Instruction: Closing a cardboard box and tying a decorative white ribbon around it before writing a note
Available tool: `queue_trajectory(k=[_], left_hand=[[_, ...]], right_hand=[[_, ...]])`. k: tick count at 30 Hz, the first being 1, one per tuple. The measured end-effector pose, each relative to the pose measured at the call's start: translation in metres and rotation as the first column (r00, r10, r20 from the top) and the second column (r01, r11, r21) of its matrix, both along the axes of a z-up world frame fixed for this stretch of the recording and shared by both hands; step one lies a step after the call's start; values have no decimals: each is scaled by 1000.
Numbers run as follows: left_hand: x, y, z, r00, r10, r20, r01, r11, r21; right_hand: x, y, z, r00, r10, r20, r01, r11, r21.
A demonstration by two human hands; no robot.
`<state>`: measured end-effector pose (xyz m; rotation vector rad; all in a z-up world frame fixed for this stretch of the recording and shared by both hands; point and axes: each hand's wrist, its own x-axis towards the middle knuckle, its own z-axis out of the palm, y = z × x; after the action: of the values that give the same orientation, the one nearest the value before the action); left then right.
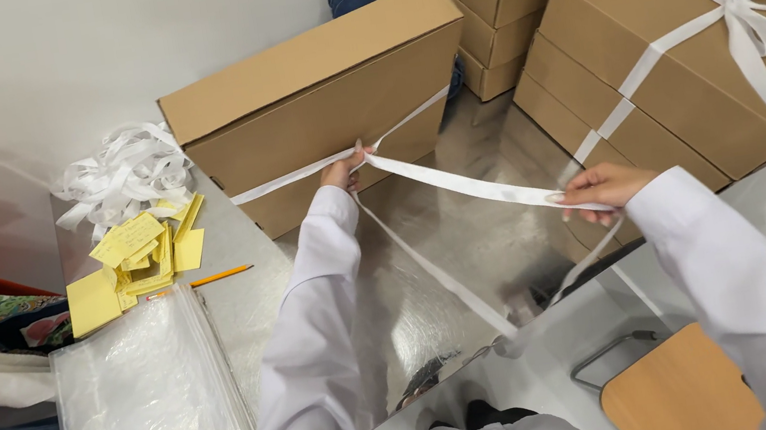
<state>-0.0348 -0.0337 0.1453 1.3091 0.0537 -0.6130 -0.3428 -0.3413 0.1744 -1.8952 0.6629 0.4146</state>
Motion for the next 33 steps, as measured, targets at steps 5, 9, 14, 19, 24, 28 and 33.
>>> queue_trajectory(k=[5, 9, 14, 19, 24, 28, 33], left_hand=[[-1, -4, 2, 999, -15, 28, 15, 1000, 14], [4, -9, -9, 1000, -3, 10, 3, 1000, 17], [6, -14, -22, 999, 50, -6, -50, 999, 2], [8, -17, -28, 997, 80, -4, -80, 997, 7], [5, -16, -23, 994, 110, -12, -110, 994, 9], [8, -20, -25, 986, 164, -32, -165, 986, -7], [23, -25, -49, 987, 152, -41, -154, 988, -34]], right_hand=[[-17, -50, 2, 958, -10, -286, -112, 907, -407], [-16, -73, -9, 982, -23, -185, -109, 738, -666], [27, -70, -63, 952, 265, -150, -298, 708, -640], [94, 20, -52, 902, 376, 210, -322, 913, -250], [169, 91, -54, 839, 277, 468, -243, 961, -134], [244, 105, -112, 825, 2, 566, -113, 980, 162], [277, 125, -101, 942, -199, 271, 54, 886, 460]])
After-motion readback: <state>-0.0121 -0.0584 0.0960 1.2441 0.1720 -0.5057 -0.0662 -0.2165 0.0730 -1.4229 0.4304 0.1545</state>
